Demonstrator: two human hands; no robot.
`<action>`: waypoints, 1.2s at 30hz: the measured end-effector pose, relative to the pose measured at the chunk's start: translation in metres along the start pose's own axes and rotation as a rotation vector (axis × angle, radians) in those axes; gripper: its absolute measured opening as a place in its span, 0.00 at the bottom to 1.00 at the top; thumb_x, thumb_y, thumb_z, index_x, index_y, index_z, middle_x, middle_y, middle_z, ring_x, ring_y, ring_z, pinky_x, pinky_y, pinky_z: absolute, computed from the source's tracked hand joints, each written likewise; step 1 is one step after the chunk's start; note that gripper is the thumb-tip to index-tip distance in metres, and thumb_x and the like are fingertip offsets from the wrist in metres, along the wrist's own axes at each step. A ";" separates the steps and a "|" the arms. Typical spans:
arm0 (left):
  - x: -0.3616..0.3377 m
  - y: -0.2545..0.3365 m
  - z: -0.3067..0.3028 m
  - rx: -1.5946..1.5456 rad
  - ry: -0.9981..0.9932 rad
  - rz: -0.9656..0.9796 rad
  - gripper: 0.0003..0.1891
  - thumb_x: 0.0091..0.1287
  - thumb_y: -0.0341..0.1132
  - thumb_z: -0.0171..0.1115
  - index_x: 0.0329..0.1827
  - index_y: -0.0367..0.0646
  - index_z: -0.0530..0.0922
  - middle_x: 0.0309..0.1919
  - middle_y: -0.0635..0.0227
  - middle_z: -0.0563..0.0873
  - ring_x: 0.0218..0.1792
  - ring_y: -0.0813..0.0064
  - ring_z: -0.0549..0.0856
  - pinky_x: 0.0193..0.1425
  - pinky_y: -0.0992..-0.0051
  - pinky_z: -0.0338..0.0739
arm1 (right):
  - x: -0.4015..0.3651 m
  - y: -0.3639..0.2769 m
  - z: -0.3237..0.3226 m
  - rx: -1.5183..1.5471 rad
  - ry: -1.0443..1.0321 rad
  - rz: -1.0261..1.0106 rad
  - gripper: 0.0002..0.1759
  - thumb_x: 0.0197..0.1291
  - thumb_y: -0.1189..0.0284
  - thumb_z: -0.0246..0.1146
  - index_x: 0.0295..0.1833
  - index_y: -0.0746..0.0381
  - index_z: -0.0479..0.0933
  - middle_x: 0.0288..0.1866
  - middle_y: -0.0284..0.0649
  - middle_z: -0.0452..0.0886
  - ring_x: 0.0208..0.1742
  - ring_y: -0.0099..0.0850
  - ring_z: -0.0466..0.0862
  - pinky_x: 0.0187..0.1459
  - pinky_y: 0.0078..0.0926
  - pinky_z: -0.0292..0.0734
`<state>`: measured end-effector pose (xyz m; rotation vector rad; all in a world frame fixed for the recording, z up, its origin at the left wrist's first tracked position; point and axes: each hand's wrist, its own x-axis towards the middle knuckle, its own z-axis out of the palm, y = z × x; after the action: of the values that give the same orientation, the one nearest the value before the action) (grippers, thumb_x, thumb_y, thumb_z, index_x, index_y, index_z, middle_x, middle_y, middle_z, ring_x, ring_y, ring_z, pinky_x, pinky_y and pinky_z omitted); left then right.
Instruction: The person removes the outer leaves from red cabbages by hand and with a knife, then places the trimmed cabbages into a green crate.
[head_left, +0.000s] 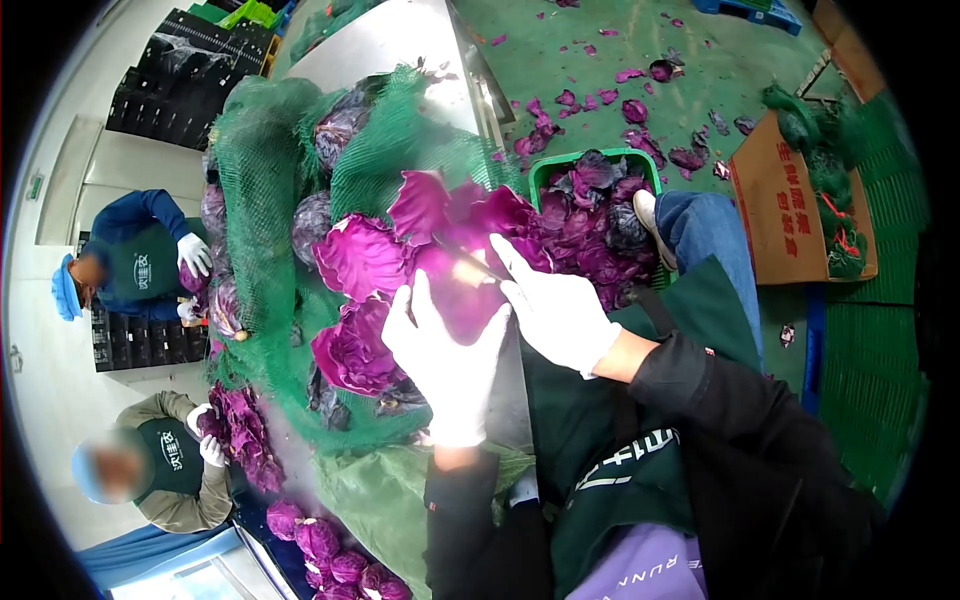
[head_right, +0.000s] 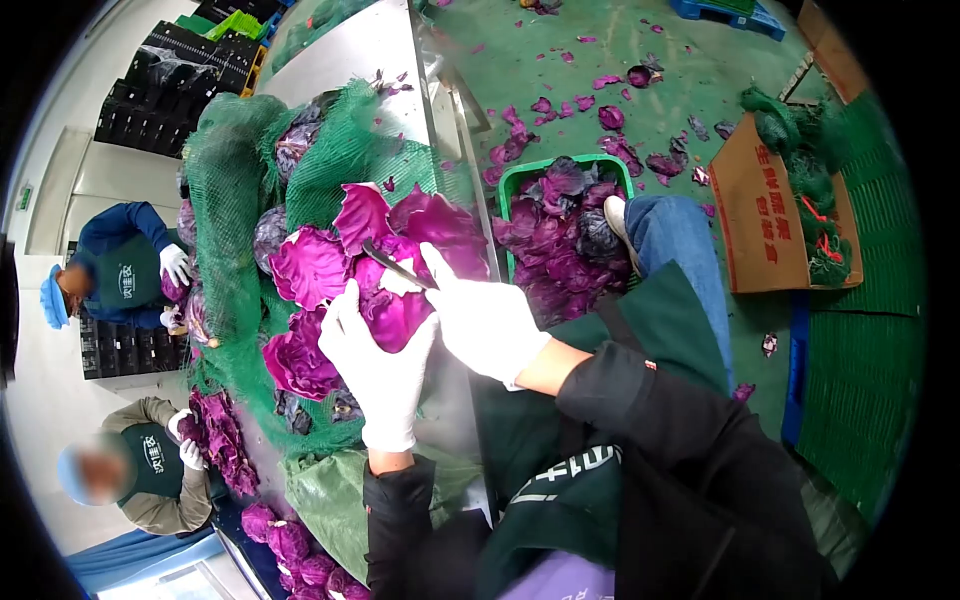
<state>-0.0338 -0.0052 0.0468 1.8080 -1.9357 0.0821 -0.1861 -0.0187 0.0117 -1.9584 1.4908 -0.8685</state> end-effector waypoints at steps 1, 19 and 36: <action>-0.001 0.005 -0.001 0.018 -0.012 -0.019 0.50 0.48 0.52 0.80 0.73 0.41 0.68 0.64 0.46 0.71 0.66 0.47 0.69 0.70 0.50 0.65 | 0.004 -0.003 -0.003 -0.030 0.010 -0.024 0.33 0.74 0.62 0.51 0.81 0.57 0.54 0.33 0.48 0.83 0.30 0.45 0.84 0.34 0.41 0.79; 0.003 0.020 0.014 0.173 0.051 -0.028 0.48 0.52 0.58 0.76 0.74 0.48 0.68 0.64 0.51 0.73 0.65 0.47 0.70 0.64 0.49 0.68 | 0.020 0.025 0.015 0.078 0.196 -0.028 0.26 0.74 0.62 0.52 0.75 0.54 0.66 0.30 0.47 0.84 0.30 0.44 0.85 0.35 0.41 0.80; -0.026 0.002 0.004 -0.023 0.142 -0.023 0.50 0.45 0.46 0.85 0.71 0.37 0.67 0.64 0.46 0.72 0.64 0.47 0.70 0.69 0.53 0.64 | 0.053 0.071 0.021 0.419 0.206 0.141 0.20 0.78 0.61 0.50 0.61 0.64 0.76 0.38 0.41 0.83 0.30 0.29 0.77 0.36 0.28 0.75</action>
<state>-0.0368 0.0174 0.0336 1.7592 -1.8098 0.1748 -0.2050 -0.0877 -0.0445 -1.4788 1.3990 -1.2343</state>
